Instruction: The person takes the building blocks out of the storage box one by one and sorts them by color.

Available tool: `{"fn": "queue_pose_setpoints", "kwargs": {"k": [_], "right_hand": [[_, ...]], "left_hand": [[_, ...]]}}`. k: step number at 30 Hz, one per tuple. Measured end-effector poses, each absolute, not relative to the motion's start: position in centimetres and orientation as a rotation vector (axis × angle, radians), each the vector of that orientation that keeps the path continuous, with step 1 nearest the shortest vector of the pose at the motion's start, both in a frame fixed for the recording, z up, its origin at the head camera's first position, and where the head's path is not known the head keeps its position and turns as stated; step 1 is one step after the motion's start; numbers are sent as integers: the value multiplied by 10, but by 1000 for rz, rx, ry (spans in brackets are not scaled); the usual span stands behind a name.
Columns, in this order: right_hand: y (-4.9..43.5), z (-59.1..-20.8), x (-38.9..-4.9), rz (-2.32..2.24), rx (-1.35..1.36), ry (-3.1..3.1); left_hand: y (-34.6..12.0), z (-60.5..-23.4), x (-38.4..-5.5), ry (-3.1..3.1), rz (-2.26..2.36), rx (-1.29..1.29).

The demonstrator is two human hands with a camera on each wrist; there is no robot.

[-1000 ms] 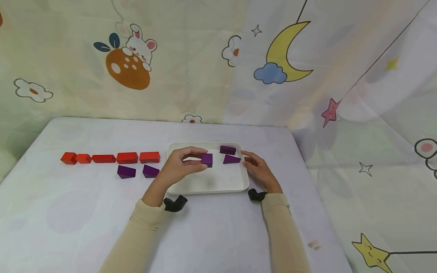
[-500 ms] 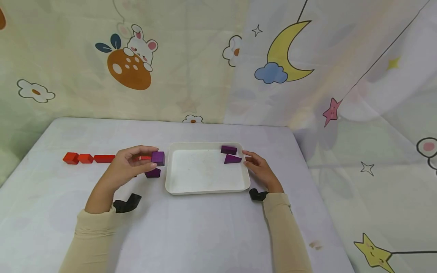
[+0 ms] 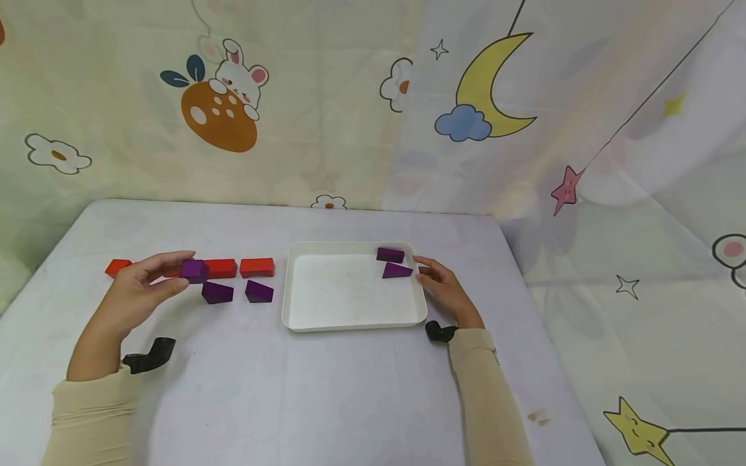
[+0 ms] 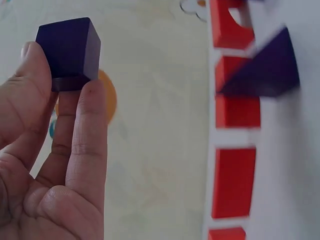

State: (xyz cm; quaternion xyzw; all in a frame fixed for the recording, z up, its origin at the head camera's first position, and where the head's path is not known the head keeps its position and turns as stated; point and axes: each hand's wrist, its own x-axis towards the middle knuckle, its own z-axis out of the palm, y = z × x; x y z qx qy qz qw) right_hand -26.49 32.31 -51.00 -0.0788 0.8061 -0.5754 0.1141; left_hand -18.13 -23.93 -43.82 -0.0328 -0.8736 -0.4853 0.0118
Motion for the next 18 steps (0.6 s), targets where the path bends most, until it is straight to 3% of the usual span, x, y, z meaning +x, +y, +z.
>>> {"fn": "queue_pose_setpoints", "kwargs": {"k": [9, 18], "right_hand": [[324, -510, -264, -1676, -213, 2369], [323, -511, -265, -1680, -208, 2367]], "left_hand": [[-277, -460, -180, -2854, -1374, -73], [-282, -478, -188, -3011, -1321, 52]]}}
